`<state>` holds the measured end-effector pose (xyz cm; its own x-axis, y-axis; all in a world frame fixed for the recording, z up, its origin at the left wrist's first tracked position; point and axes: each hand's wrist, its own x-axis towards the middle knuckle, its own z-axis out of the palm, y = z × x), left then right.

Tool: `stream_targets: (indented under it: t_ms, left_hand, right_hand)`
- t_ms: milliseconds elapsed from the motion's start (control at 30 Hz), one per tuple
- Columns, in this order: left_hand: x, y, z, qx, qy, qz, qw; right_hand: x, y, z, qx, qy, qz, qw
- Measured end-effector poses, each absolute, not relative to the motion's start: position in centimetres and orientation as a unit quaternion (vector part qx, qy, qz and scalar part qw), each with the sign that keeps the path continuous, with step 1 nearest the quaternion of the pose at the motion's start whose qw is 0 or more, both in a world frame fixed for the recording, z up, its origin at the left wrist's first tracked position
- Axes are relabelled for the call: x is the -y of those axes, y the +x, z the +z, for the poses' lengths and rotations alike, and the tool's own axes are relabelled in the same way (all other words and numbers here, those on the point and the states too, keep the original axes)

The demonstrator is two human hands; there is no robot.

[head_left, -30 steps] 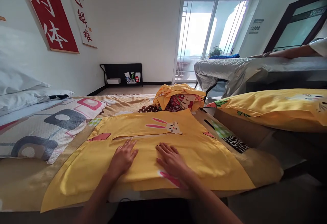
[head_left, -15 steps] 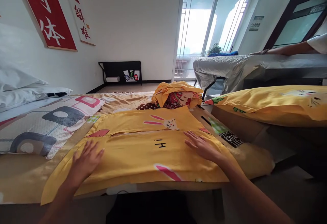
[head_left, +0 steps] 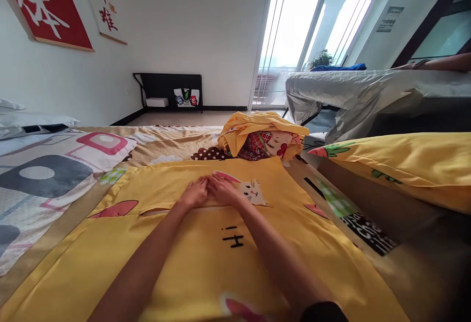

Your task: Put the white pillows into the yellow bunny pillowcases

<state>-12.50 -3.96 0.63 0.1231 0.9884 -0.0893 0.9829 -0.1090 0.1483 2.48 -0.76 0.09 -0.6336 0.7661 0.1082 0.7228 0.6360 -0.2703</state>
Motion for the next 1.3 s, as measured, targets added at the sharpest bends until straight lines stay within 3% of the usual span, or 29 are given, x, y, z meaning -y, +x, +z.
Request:
stream_targets:
  t_ms: [233,500,767,867,1100,1300]
  left_hand:
    - [-2.3,-23.9,-1.4,-0.768,0.638,0.017,0.057]
    - [-2.5,-35.2,-1.2,-0.846,0.532,0.008,0.037]
    - [-0.3,-32.2,-0.8,-0.819,0.560,0.085,-0.086]
    - [0.2,-29.8,0.1,-0.800,0.595,0.059,-0.047]
    - [-3.2,-18.4,-0.4,-0.667,0.743,0.033,0.047]
    - [-3.8,-23.2,-1.4,-0.724,0.686,0.039,0.063]
  right_hand:
    - [-8.6,8.8,-2.1,0.850,-0.521,0.042,0.070]
    - [-12.6,20.4,-3.1,0.752,-0.652,-0.084,0.042]
    - [-9.3,15.9,-1.0,0.692,-0.707,-0.133,0.066]
    - [-8.1,12.2,0.4,0.718,-0.687,-0.098,0.054]
    - [-6.1,-1.9,-0.5,0.875,-0.481,0.015,0.052]
    - [-9.3,3.0,-2.2,0.856,-0.515,0.036,0.037]
